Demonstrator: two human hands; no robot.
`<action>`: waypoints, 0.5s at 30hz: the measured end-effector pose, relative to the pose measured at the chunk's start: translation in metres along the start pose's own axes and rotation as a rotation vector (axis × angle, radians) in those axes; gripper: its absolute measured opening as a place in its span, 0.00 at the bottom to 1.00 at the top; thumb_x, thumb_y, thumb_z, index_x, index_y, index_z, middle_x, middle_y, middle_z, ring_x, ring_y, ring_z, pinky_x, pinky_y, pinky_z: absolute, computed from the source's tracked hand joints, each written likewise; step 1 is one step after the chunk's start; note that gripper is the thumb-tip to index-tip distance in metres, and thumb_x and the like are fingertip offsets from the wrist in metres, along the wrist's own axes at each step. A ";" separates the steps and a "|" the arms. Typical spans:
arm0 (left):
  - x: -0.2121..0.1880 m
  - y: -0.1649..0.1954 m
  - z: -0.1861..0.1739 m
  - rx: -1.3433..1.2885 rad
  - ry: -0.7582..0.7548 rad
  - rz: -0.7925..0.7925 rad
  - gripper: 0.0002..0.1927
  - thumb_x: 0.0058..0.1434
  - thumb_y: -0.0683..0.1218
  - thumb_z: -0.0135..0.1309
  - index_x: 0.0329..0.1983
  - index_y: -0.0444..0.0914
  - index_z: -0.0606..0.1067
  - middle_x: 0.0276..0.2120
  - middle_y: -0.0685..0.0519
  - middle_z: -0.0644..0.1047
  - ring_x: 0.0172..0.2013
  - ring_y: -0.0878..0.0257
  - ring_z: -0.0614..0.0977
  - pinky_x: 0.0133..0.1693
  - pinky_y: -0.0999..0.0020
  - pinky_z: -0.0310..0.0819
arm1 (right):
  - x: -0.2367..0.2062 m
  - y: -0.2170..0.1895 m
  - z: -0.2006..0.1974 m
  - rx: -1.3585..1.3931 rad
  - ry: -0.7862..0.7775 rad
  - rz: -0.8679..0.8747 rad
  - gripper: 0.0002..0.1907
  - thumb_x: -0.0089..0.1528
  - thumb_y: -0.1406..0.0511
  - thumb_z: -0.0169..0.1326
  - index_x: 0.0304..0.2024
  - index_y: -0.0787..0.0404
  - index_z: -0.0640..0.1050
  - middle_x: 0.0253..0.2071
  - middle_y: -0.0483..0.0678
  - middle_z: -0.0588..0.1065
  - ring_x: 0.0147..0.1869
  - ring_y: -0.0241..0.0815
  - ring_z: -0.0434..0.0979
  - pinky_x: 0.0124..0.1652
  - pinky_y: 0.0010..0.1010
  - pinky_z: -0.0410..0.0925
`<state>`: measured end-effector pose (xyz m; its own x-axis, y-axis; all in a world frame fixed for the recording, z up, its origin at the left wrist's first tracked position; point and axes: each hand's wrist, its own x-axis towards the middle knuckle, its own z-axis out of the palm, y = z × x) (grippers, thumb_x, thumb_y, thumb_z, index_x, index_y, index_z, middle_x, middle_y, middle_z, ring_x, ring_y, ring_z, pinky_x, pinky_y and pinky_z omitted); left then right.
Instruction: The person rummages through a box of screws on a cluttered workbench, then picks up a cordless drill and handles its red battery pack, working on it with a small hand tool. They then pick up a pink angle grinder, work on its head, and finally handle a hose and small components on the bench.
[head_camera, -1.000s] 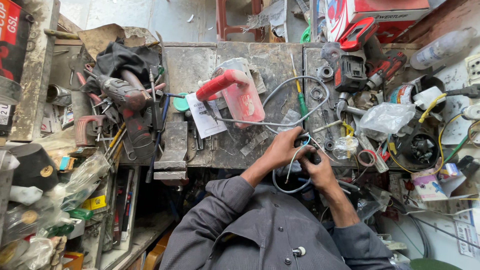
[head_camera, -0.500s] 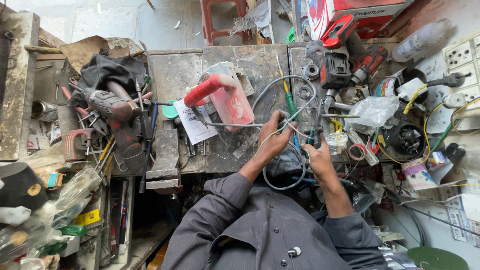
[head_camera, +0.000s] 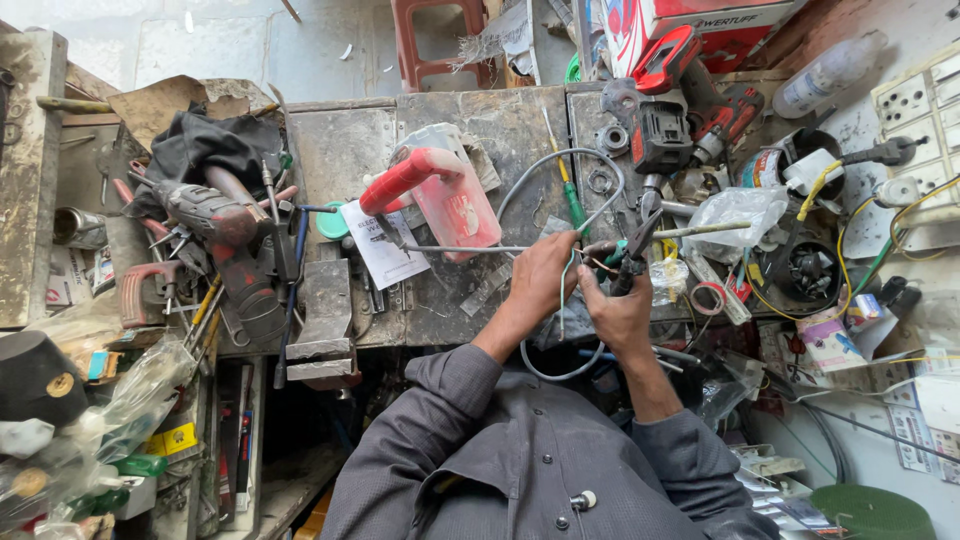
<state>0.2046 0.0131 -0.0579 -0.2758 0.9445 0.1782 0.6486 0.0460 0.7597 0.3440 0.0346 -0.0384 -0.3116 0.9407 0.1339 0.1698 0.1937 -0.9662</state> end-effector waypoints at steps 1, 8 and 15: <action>0.000 -0.003 0.002 0.001 0.005 0.007 0.14 0.60 0.45 0.54 0.48 0.38 0.74 0.38 0.45 0.79 0.41 0.43 0.81 0.40 0.49 0.75 | 0.000 0.001 -0.002 0.014 -0.026 0.002 0.16 0.64 0.73 0.61 0.53 0.64 0.75 0.47 0.46 0.78 0.50 0.35 0.78 0.51 0.28 0.72; 0.007 -0.023 0.012 -0.002 -0.142 0.110 0.17 0.56 0.49 0.61 0.42 0.36 0.72 0.34 0.42 0.79 0.40 0.40 0.80 0.38 0.46 0.72 | -0.001 -0.004 -0.019 0.014 -0.270 0.008 0.17 0.61 0.73 0.61 0.51 0.63 0.74 0.45 0.46 0.79 0.49 0.33 0.78 0.49 0.27 0.71; -0.001 -0.013 0.014 0.013 -0.148 0.160 0.17 0.61 0.48 0.58 0.49 0.36 0.70 0.33 0.44 0.78 0.39 0.41 0.80 0.38 0.46 0.71 | -0.006 0.010 -0.023 -0.134 -0.193 -0.079 0.10 0.64 0.71 0.63 0.45 0.63 0.77 0.37 0.48 0.80 0.39 0.35 0.78 0.41 0.27 0.71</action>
<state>0.2063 0.0165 -0.0766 -0.0622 0.9775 0.2018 0.6855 -0.1051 0.7204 0.3692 0.0374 -0.0441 -0.4992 0.8533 0.1509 0.2566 0.3119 -0.9148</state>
